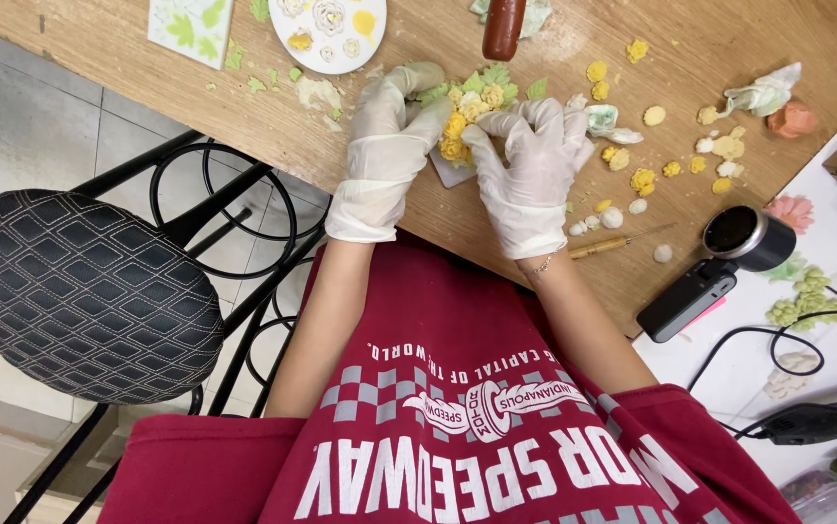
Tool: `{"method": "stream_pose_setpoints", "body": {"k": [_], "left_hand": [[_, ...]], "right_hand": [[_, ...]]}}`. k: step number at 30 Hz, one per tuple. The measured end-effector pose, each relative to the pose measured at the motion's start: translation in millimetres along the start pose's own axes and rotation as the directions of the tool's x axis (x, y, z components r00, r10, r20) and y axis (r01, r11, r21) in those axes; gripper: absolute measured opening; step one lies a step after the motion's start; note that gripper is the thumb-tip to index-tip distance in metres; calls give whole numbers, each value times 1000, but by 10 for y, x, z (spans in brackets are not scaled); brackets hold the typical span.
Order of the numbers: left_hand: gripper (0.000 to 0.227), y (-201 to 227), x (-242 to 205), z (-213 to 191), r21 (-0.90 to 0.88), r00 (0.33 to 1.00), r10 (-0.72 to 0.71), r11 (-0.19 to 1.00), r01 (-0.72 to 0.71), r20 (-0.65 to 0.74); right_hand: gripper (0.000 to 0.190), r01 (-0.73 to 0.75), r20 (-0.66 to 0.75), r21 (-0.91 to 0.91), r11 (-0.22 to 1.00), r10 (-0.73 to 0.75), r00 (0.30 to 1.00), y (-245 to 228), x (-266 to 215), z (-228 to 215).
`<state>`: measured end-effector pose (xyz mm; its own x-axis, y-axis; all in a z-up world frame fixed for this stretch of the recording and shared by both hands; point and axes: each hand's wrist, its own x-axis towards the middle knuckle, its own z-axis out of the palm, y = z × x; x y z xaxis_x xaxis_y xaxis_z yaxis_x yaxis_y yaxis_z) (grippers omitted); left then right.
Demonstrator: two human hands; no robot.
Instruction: The recorder is crafting and assembling intricate wax flowers using melted wax, sculpting tools, and a handheld inspection light.
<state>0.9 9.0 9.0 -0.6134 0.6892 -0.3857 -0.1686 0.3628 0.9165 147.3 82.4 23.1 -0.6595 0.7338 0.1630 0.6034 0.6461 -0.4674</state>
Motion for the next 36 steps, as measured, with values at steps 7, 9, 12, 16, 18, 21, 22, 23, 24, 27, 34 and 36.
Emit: {"method": "stream_pose_setpoints", "body": {"k": [7, 9, 12, 16, 18, 21, 22, 23, 24, 27, 34, 36], "left_hand": [[33, -28, -7, 1, -71, 1000, -25, 997, 26, 19], [33, -40, 3, 15, -75, 999, -43, 996, 44, 17], [34, -19, -2, 14, -106, 998, -57, 993, 58, 11], [32, -38, 15, 17, -34, 1000, 1, 999, -1, -10], [33, -66, 18, 22, -29, 1000, -18, 999, 18, -13], [32, -123, 24, 27, -67, 1000, 16, 998, -16, -5], [32, -116, 24, 24, -66, 1000, 17, 998, -17, -5], [32, -109, 24, 22, -53, 1000, 16, 998, -17, -11], [32, -104, 17, 23, -41, 1000, 14, 999, -14, -16], [31, -79, 21, 16, -52, 1000, 2, 999, -2, -11], [31, -96, 26, 22, -40, 1000, 18, 999, -18, -23], [33, -103, 21, 31, -50, 1000, -13, 999, 12, -16]], "right_hand": [[8, -134, 7, 294, 946, 138, 990, 57, -107, -202], [16, -118, 11, 322, 940, 121, 993, 26, -136, -227], [21, 77, -31, 50, 996, -76, 997, -22, -99, -243], [24, 56, -4, 25, 998, -56, 998, -31, -116, -179], [22, 87, -22, 9, 996, -87, 996, -32, -128, -171], [20, 71, -19, 9, 997, -71, 997, -21, -150, -138], [20, 71, -20, 10, 997, -71, 997, -18, -148, -134], [20, 75, -28, 20, 997, -74, 997, -16, -147, -129], [20, 78, -35, 29, 997, -77, 996, -13, -151, -129], [20, 61, -41, -4, 998, -61, 997, -31, -145, -142], [23, 59, -38, -9, 998, -59, 998, -107, -110, -111], [22, 49, -37, -21, 999, -50, 998, -121, -115, -99]]}}
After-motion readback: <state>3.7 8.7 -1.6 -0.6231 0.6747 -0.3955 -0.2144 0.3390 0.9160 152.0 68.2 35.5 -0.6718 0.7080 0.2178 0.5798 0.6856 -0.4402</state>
